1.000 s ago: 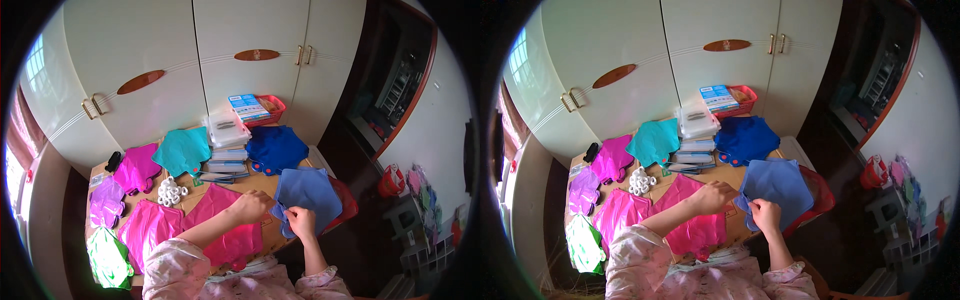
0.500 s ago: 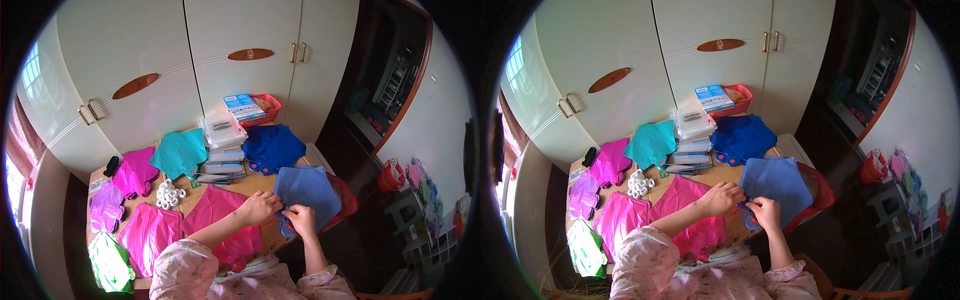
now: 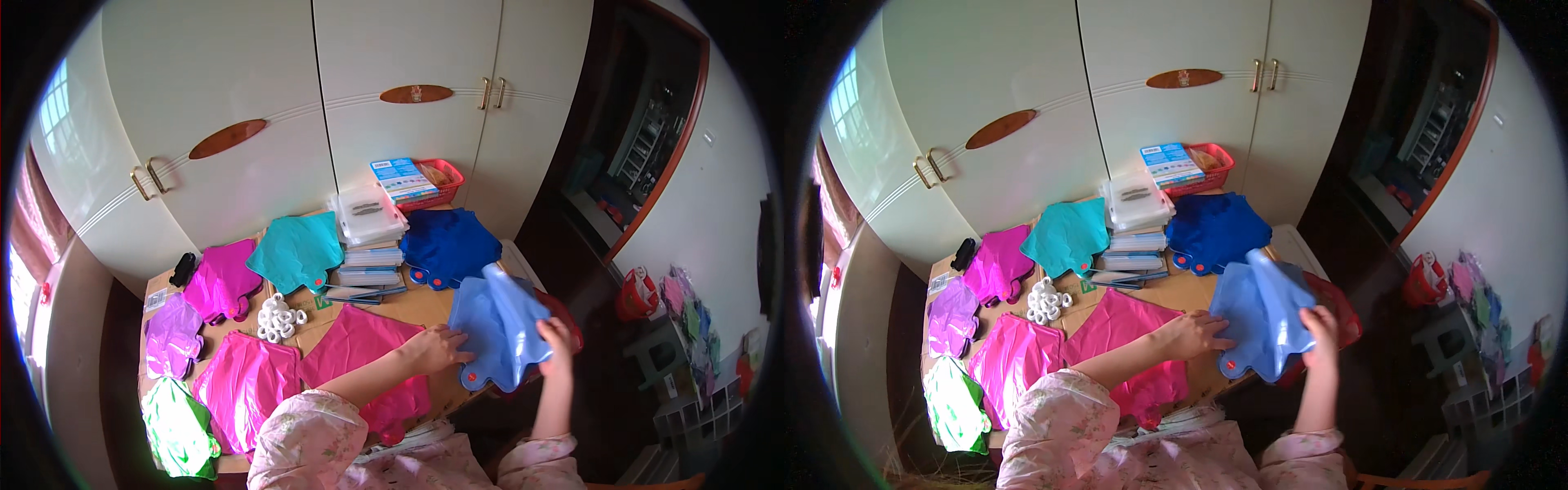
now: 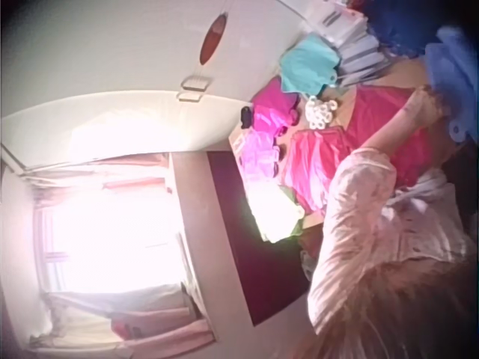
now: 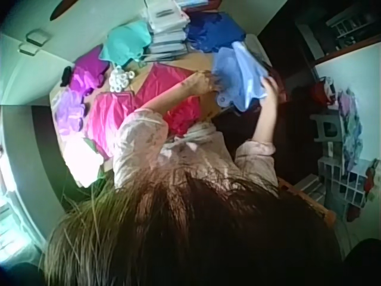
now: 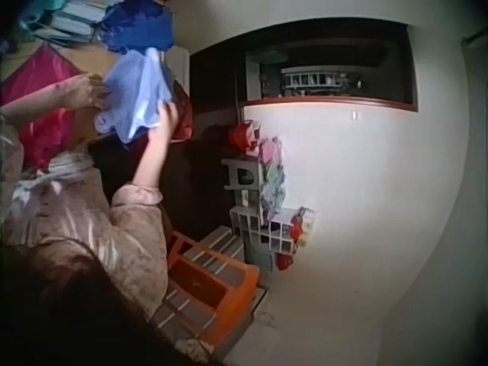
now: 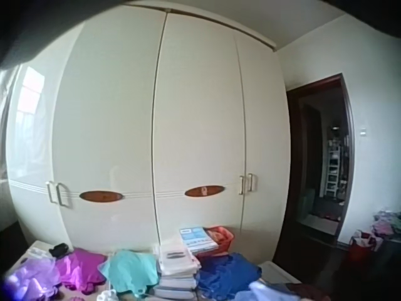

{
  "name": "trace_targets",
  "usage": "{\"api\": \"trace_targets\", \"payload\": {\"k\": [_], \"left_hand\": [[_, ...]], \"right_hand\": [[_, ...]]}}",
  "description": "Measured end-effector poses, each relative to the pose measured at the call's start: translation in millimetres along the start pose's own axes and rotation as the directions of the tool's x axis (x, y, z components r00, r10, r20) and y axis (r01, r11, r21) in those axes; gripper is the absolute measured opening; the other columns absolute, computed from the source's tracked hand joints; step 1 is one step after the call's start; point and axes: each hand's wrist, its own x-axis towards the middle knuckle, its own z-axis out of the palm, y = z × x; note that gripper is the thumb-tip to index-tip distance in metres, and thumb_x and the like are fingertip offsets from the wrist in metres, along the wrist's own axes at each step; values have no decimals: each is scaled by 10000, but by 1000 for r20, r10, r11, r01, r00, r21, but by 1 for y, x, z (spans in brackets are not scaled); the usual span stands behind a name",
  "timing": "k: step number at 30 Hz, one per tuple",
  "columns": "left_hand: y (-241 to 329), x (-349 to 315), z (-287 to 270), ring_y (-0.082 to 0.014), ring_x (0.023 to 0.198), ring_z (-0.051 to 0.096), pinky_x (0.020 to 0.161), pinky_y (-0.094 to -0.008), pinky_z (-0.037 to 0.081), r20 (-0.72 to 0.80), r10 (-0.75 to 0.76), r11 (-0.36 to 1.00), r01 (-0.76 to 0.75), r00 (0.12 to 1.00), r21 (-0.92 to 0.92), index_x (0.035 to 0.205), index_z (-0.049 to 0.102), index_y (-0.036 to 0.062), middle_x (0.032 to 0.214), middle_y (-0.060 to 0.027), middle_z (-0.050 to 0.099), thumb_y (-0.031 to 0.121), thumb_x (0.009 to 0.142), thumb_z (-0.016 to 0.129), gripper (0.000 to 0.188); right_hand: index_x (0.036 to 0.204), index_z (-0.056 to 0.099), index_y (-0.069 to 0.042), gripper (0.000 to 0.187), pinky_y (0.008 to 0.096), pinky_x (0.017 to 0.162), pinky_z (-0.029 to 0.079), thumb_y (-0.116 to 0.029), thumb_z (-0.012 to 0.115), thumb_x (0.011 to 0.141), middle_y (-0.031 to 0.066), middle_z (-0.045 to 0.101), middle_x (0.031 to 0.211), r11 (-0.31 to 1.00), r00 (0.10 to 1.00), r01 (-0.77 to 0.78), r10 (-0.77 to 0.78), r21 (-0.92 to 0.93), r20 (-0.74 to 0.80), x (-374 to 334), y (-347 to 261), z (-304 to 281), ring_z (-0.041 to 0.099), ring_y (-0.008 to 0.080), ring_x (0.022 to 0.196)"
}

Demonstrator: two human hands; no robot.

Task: Folding and inserting various colorful plastic bags into cardboard packaging sleeves.

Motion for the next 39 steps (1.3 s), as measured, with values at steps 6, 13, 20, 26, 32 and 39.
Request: {"api": "trace_targets", "payload": {"k": [6,13,20,26,32,39], "left_hand": [[0,5,10,-254,1159,555,983,-393,437,42,3,998,-6,999,68,1262,551,272,1226,-125,569,159,858,505,422],[4,3,4,-252,1161,556,967,-384,442,42,-17,999,14,999,50,1249,564,265,1220,-119,574,162,853,512,412],[2,-2,-15,-292,1113,578,924,-402,474,119,-123,974,142,985,-174,1218,578,186,1215,-144,572,171,845,572,373],[-56,-25,-53,-316,1015,612,895,-405,487,-36,-225,908,196,974,-369,1192,585,114,1185,-134,602,242,855,607,362],[-111,-61,-93,-311,968,634,850,-379,503,22,-600,747,570,800,-343,1078,658,69,1064,-137,663,221,857,619,271],[-145,-68,-78,-312,913,655,813,-382,515,-63,-674,701,610,736,-370,1038,678,60,1016,-134,685,196,838,621,249]], "right_hand": [[1001,557,-41,204,259,744,464,-85,668,836,50,588,907,873,882,396,-448,-283,-146,70,-111,-125,561,126,808],[1099,518,-48,239,274,751,480,-25,608,879,51,628,941,345,529,737,-830,-582,178,118,-207,-20,598,154,825],[916,683,-81,149,403,772,510,-103,549,853,134,673,951,-90,594,760,-305,-644,744,135,-117,164,644,313,899],[850,684,-89,176,415,757,525,-64,525,780,102,676,917,-210,552,815,-2,-540,834,158,17,192,658,290,867],[816,695,-83,140,385,742,493,-87,570,752,58,675,836,-310,366,890,47,-335,929,147,59,210,656,244,791],[741,687,-73,135,395,722,508,-179,615,784,79,644,793,-186,388,899,-85,-397,918,130,62,221,651,258,746]]}}
